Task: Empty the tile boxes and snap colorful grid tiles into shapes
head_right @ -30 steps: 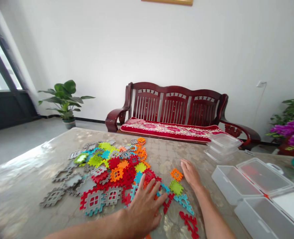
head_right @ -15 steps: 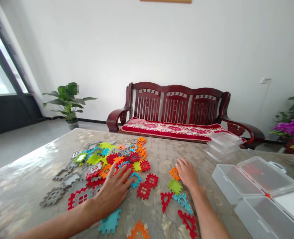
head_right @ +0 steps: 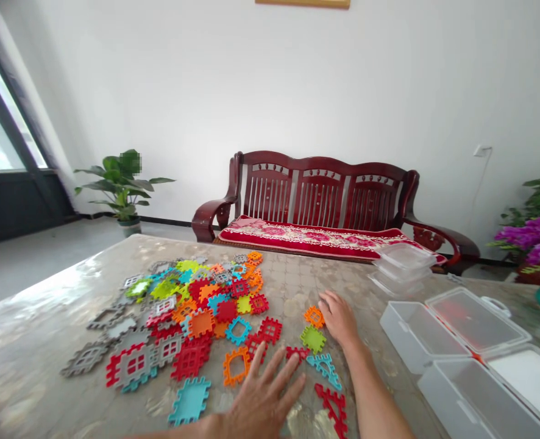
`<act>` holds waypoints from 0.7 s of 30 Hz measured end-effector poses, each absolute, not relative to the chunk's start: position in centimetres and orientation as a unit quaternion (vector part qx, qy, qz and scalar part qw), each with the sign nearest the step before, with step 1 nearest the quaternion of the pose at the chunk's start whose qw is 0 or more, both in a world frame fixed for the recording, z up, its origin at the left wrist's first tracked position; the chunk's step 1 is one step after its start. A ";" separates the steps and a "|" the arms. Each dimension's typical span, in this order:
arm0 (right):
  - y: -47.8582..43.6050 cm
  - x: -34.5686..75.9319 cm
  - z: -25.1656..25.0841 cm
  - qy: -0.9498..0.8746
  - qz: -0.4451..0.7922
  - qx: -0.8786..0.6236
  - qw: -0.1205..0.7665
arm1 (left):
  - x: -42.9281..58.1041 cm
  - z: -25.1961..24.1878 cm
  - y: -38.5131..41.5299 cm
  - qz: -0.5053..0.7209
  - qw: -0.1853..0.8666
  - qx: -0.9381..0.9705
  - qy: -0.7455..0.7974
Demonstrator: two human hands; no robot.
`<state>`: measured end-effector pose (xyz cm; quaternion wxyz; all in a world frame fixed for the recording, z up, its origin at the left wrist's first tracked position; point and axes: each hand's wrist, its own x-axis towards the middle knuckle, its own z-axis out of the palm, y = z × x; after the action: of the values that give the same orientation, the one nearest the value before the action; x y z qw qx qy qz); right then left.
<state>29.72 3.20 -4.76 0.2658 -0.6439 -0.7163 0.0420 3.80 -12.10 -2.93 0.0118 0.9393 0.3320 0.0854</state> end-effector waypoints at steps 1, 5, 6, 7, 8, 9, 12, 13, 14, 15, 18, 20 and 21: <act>3.3 29.8 -4.8 -0.716 0.043 -0.644 0.267 | 3.9 -2.7 -11.6 0.090 0.014 0.932 0.350; 3.3 29.7 -4.8 -0.712 0.036 -0.648 0.266 | 3.4 -1.0 -9.1 0.093 0.009 0.898 0.430; 3.3 29.7 -4.7 -0.712 0.036 -0.650 0.264 | 3.2 -0.7 -8.5 0.089 0.007 0.891 0.445; 3.2 29.6 -4.6 -0.712 0.036 -0.651 0.261 | 3.0 -0.4 -8.0 0.087 0.006 0.884 0.458; 3.1 29.6 -4.6 -0.711 0.037 -0.653 0.258 | 2.7 -0.3 -7.6 0.087 0.008 0.878 0.470; 3.1 29.5 -4.5 -0.711 0.038 -0.654 0.256 | 2.5 -0.2 -7.2 0.089 0.010 0.872 0.481; 3.0 29.5 -4.2 -0.710 0.044 -0.656 0.253 | 1.7 -0.4 -6.6 0.098 0.009 0.859 0.503; 2.9 29.5 -4.2 -0.710 0.047 -0.656 0.252 | 1.3 -0.5 -6.4 0.100 0.004 0.856 0.507; 2.9 29.5 -4.1 -0.710 0.048 -0.656 0.252 | 1.0 -0.7 -6.2 0.100 -0.004 0.854 0.511; 2.9 29.5 -4.1 -0.710 0.050 -0.656 0.251 | 0.6 -0.8 -6.1 0.100 -0.013 0.851 0.515; 3.0 29.5 -4.2 -0.710 0.048 -0.656 0.252 | -0.6 -1.4 -5.6 0.098 -0.036 0.842 0.530; 3.0 29.5 -4.3 -0.708 0.045 -0.658 0.255 | -1.6 -1.7 -5.3 0.097 -0.046 0.837 0.536; 3.0 29.5 -4.4 -0.707 0.044 -0.658 0.256 | -2.2 -1.8 -5.2 0.095 -0.049 0.836 0.538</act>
<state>29.51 2.99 -4.35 0.2565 -0.6579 -0.7067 0.0439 -2.15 -5.17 -1.76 -0.0494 0.8364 0.5377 0.0948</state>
